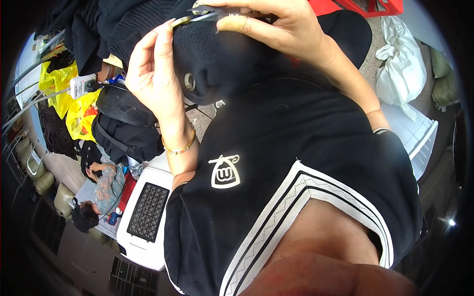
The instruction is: Trimming loose threads and inspecting metal grommets on black clothing using small scissors.
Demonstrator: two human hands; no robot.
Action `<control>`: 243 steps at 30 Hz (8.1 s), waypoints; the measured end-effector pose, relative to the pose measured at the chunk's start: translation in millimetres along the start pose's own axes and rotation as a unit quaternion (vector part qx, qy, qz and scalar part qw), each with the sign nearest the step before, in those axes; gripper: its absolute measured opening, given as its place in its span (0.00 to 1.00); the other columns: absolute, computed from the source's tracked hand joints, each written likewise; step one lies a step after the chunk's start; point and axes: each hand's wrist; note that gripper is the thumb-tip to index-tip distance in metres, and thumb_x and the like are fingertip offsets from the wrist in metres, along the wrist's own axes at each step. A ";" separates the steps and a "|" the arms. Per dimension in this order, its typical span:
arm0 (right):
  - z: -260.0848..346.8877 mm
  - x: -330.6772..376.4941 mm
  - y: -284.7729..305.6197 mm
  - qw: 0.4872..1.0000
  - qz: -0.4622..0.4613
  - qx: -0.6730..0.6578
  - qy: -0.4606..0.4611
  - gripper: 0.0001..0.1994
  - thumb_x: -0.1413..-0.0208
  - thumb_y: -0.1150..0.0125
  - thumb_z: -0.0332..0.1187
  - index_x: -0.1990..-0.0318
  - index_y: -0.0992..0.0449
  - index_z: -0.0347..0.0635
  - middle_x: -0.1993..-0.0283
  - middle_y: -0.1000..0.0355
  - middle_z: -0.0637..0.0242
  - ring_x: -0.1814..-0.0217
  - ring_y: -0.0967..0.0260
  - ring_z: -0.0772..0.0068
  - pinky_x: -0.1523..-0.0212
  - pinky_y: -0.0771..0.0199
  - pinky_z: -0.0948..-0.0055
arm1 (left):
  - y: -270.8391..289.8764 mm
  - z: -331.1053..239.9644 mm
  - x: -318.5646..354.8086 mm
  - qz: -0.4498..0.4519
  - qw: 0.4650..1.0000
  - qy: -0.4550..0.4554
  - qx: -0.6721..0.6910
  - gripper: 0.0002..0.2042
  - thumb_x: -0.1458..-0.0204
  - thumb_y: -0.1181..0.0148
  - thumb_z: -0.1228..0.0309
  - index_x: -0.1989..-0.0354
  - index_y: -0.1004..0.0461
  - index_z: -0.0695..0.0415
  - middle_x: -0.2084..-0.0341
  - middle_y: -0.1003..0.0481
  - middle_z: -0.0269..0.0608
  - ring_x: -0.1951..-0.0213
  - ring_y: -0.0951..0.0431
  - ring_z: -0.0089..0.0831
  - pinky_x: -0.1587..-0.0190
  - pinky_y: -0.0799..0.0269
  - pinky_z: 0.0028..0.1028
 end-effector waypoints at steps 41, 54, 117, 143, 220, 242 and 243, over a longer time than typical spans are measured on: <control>30.2 -16.2 9.1 0.954 0.060 0.285 0.069 0.04 0.57 0.40 0.28 0.72 0.28 0.42 0.73 0.38 0.67 0.69 0.34 0.67 0.71 0.30 0.73 | -11.2 -3.4 1.9 0.048 0.999 0.016 -0.010 0.07 0.43 0.45 0.76 0.62 0.22 0.64 0.69 0.22 0.37 0.68 0.26 0.16 0.62 0.33 0.12; -6.6 -9.5 22.8 0.979 0.027 0.142 0.142 0.12 0.52 0.36 0.25 0.58 0.24 0.40 0.69 0.30 0.66 0.70 0.32 0.73 0.69 0.32 0.80 | -16.6 -6.5 -9.6 0.066 0.995 0.041 0.055 0.08 0.44 0.45 0.76 0.60 0.23 0.65 0.63 0.22 0.45 0.60 0.23 0.23 0.52 0.31 0.18; -31.6 8.3 80.7 0.966 -0.176 -0.017 -0.190 0.10 0.48 0.37 0.35 0.75 0.30 0.41 0.77 0.39 0.79 0.73 0.45 0.87 0.72 0.45 0.82 | -21.7 -31.5 -27.1 0.326 0.944 0.046 0.012 0.15 0.50 0.43 0.84 0.52 0.25 0.62 0.60 0.24 0.42 0.59 0.24 0.22 0.55 0.31 0.15; 2.7 17.8 44.3 0.968 -0.034 0.177 0.174 0.17 0.54 0.36 0.25 0.54 0.25 0.35 0.67 0.32 0.61 0.67 0.31 0.63 0.68 0.29 0.72 | -35.5 -22.6 -10.0 0.131 0.991 0.015 0.025 0.08 0.44 0.44 0.76 0.59 0.23 0.64 0.66 0.21 0.41 0.65 0.23 0.20 0.57 0.29 0.17; 6.4 -12.9 53.3 0.966 -0.122 0.042 -0.226 0.13 0.49 0.37 0.38 0.70 0.24 0.35 0.79 0.35 0.77 0.75 0.42 0.86 0.75 0.43 0.82 | -12.4 -43.6 -16.1 0.214 0.964 0.124 0.102 0.20 0.48 0.46 0.80 0.44 0.33 0.65 0.47 0.30 0.46 0.47 0.28 0.27 0.42 0.36 0.22; 2.5 -1.7 30.1 0.967 -0.037 0.139 0.209 0.20 0.53 0.35 0.27 0.50 0.29 0.36 0.66 0.34 0.61 0.66 0.34 0.63 0.64 0.32 0.73 | -13.7 -15.0 -21.4 0.156 0.982 0.046 0.098 0.10 0.44 0.44 0.75 0.56 0.23 0.63 0.63 0.21 0.43 0.61 0.22 0.22 0.53 0.30 0.17; 6.0 1.3 30.1 0.970 -0.016 0.141 0.199 0.21 0.53 0.34 0.27 0.50 0.29 0.36 0.66 0.34 0.61 0.65 0.33 0.63 0.63 0.31 0.72 | -12.7 -15.8 -21.2 0.156 0.982 0.046 0.098 0.10 0.44 0.44 0.75 0.56 0.23 0.63 0.63 0.21 0.43 0.61 0.22 0.22 0.53 0.30 0.17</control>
Point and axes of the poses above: each hand's wrist, its own x-axis away from the middle knuckle, its own y-axis out of the back of the hand, z = x × y
